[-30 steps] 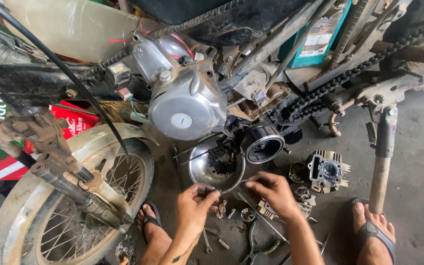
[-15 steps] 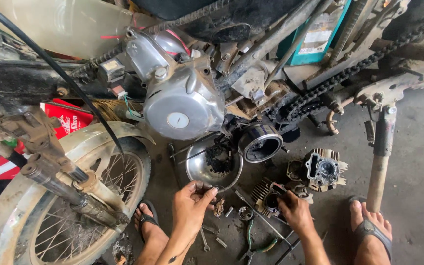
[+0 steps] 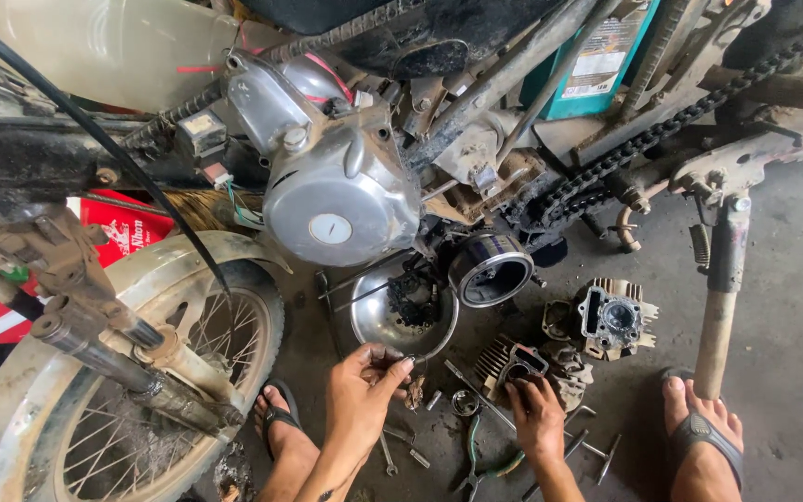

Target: The recorder is disassembling and inspecting motorcycle engine components, specifically removing the cylinder head and piston.

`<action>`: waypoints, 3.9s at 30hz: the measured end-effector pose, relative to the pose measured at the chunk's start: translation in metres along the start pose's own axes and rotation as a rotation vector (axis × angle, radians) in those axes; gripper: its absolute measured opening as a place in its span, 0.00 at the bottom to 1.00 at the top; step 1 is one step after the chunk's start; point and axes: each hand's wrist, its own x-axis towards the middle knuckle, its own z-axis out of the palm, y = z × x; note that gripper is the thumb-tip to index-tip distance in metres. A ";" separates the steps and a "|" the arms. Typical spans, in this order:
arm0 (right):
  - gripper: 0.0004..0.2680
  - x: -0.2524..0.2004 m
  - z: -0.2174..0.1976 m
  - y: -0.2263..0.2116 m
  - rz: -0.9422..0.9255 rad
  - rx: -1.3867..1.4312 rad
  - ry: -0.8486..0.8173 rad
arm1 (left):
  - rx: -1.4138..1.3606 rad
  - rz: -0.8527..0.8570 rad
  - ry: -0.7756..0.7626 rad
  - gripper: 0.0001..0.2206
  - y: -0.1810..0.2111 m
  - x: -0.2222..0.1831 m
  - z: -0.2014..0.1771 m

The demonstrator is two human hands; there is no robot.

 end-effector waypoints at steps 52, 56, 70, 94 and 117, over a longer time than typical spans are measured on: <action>0.08 -0.030 0.037 -0.210 0.202 0.800 -0.329 | 0.698 0.767 0.412 0.18 0.079 -0.023 -0.020; 0.09 -0.023 0.028 -0.217 0.686 1.247 -0.367 | 0.696 0.622 0.519 0.17 0.069 -0.011 -0.035; 0.10 -0.023 0.033 -0.233 0.693 1.641 -0.418 | 0.892 0.690 0.270 0.13 0.093 -0.024 -0.015; 0.10 -0.025 0.029 -0.246 0.835 1.697 -0.343 | 1.012 0.730 0.266 0.12 0.092 -0.026 -0.013; 0.12 -0.013 0.013 -0.236 -0.611 0.450 0.051 | 0.504 0.331 0.088 0.15 0.098 -0.022 -0.014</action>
